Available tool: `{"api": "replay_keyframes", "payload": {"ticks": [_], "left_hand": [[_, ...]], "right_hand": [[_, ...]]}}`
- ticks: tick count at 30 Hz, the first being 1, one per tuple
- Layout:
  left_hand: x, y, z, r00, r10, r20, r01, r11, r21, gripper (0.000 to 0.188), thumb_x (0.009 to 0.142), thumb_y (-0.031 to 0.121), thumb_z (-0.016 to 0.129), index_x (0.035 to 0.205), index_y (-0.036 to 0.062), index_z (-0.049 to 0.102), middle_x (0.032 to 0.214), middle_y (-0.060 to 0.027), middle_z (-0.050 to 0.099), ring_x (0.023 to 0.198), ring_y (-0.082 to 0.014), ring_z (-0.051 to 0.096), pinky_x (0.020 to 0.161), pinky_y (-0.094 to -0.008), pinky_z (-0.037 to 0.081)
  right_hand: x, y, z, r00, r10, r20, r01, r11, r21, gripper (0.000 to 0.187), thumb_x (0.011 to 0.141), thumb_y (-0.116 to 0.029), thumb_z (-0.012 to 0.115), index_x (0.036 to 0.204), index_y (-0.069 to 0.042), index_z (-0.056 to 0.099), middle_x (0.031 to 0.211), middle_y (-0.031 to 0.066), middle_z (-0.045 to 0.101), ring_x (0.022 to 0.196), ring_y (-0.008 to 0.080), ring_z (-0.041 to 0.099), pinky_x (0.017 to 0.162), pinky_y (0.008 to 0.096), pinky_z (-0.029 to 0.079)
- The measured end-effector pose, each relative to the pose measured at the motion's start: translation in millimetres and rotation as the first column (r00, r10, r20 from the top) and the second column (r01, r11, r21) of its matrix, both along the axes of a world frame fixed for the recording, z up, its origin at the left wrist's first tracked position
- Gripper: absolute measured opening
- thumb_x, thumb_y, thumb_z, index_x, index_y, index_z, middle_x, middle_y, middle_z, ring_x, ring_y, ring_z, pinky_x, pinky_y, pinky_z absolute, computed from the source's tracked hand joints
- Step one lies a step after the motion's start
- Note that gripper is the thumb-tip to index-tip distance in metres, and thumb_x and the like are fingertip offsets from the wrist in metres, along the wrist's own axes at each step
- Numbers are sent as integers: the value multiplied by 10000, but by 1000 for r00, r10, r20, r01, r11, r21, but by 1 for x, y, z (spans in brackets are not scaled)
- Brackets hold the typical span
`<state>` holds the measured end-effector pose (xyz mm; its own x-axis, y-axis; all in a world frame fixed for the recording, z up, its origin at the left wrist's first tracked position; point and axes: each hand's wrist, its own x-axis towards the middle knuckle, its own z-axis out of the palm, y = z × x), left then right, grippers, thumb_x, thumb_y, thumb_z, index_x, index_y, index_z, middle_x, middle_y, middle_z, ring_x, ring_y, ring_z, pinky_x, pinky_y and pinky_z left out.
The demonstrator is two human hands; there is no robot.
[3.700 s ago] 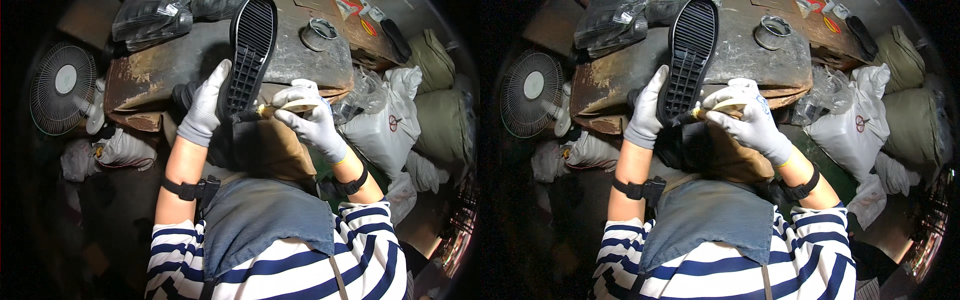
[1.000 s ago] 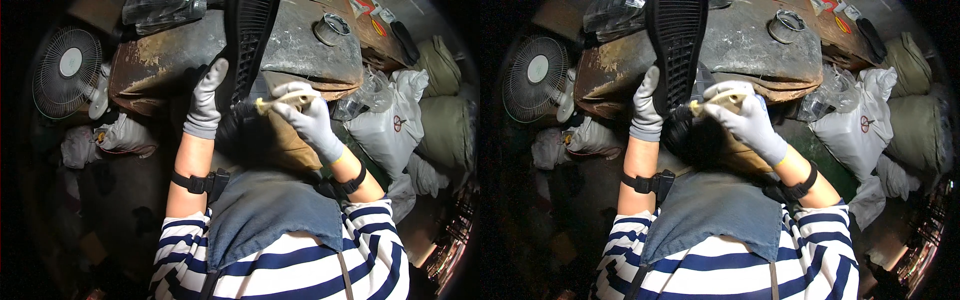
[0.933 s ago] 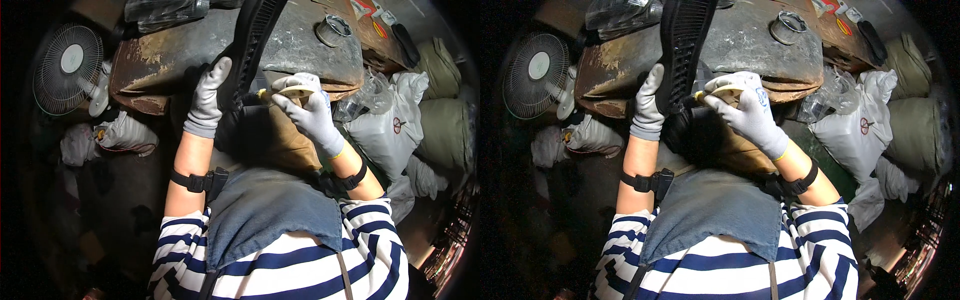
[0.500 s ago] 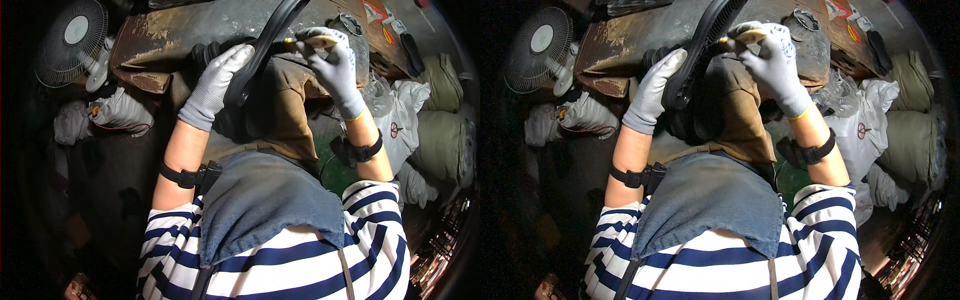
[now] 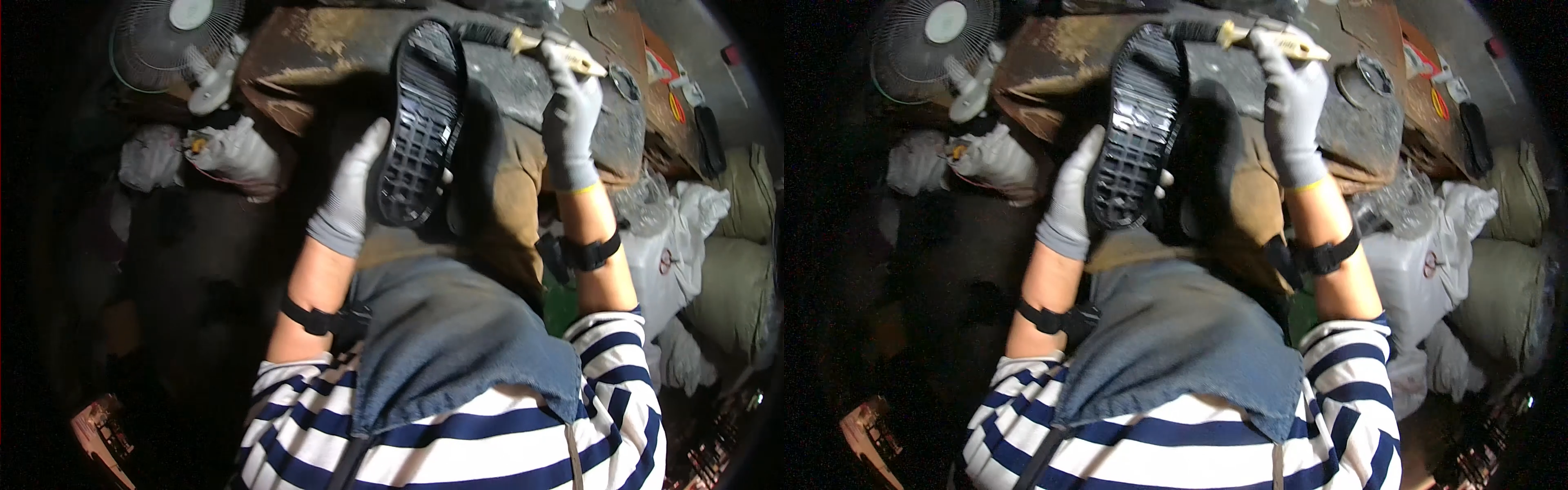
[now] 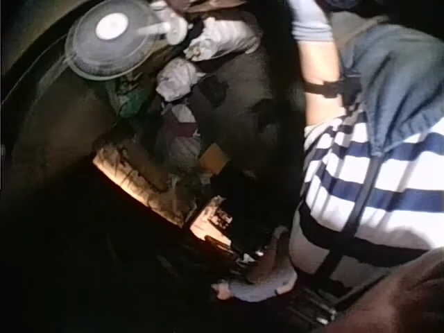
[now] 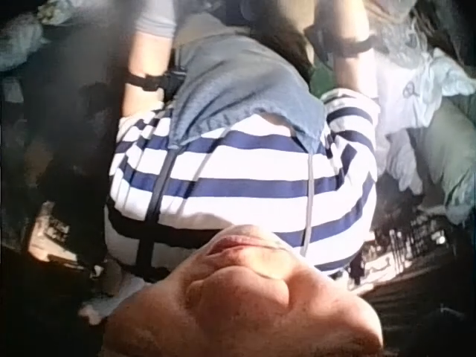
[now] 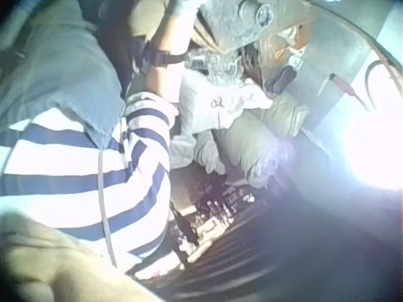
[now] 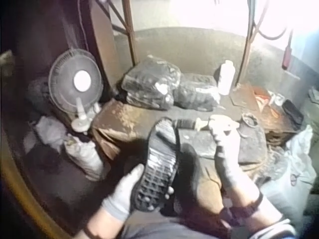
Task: Applying adhesive to the inner surface of shoe soles using a brush in a manufacturing workshop.
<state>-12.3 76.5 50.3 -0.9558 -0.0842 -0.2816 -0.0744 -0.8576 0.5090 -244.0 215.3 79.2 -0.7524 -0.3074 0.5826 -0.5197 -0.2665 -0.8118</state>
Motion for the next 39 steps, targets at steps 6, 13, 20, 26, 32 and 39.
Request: {"api": "replay_keyframes", "payload": {"ticks": [6, 13, 20, 26, 32, 39], "left_hand": [[-12, 14, -3, 991, 99, -90, -78, 972, 221, 510, 1056, 433, 371, 1313, 34, 557, 1172, -151, 674, 1000, -309, 694, 880, -449, 587], [-17, -1, -20, 966, 239, -102, -191, 920, 343, 532, 1036, 448, 344, 1272, 48, 604, 1164, -133, 678, 1037, -287, 660, 944, -435, 536], [-14, -46, -26, 948, -24, -317, 51, 996, 77, 744, 1004, 535, 407, 1441, -66, 391, 1292, -386, 527, 1096, -422, 635, 922, -505, 560], [1, -59, -2, 930, 280, -240, -272, 960, 65, 497, 1046, 297, 453, 1389, -61, 477, 1301, -253, 600, 1191, -371, 605, 1046, -486, 488], [1, -22, -7, 905, 362, -225, -363, 379, -851, 177, 971, 207, 628, 826, 109, 602, 839, 39, 604, 787, -53, 563, 720, -250, 492], [150, -69, -89, 804, 589, -86, -576, 806, 133, 491, 990, 445, 531, 1213, 12, 597, 1043, -189, 703, 826, -354, 720, 731, -431, 619]], "right_hand": [[65, -20, -21, 962, 142, -234, -78, 962, 263, 125, 836, -123, 748, 959, -102, 740, 982, 33, 737, 912, 171, 669, 824, 305, 499], [112, 12, -16, 923, 313, -225, -240, 922, 303, 236, 758, -88, 794, 982, -124, 732, 1008, 39, 716, 1023, 227, 646, 942, 361, 435], [116, 50, -10, 822, 513, -247, -389, 823, 413, 165, 779, -107, 793, 932, -126, 734, 982, 23, 730, 1004, 238, 669, 913, 378, 452], [114, 49, -10, 845, 336, 417, -459, 854, 243, 167, 871, -169, 750, 999, -65, 725, 1002, 43, 723, 950, 158, 665, 874, 311, 493], [109, 26, -37, 956, 287, -60, -222, 842, 491, 179, 906, -189, 723, 1068, -112, 718, 996, 57, 715, 888, 124, 675, 785, 269, 520], [11, 74, -32, 950, 125, -285, 20, 890, 456, 408, 952, 33, 432, 1319, -2, 605, 1302, 156, 620, 1145, 212, 614, 997, 291, 449]]}}
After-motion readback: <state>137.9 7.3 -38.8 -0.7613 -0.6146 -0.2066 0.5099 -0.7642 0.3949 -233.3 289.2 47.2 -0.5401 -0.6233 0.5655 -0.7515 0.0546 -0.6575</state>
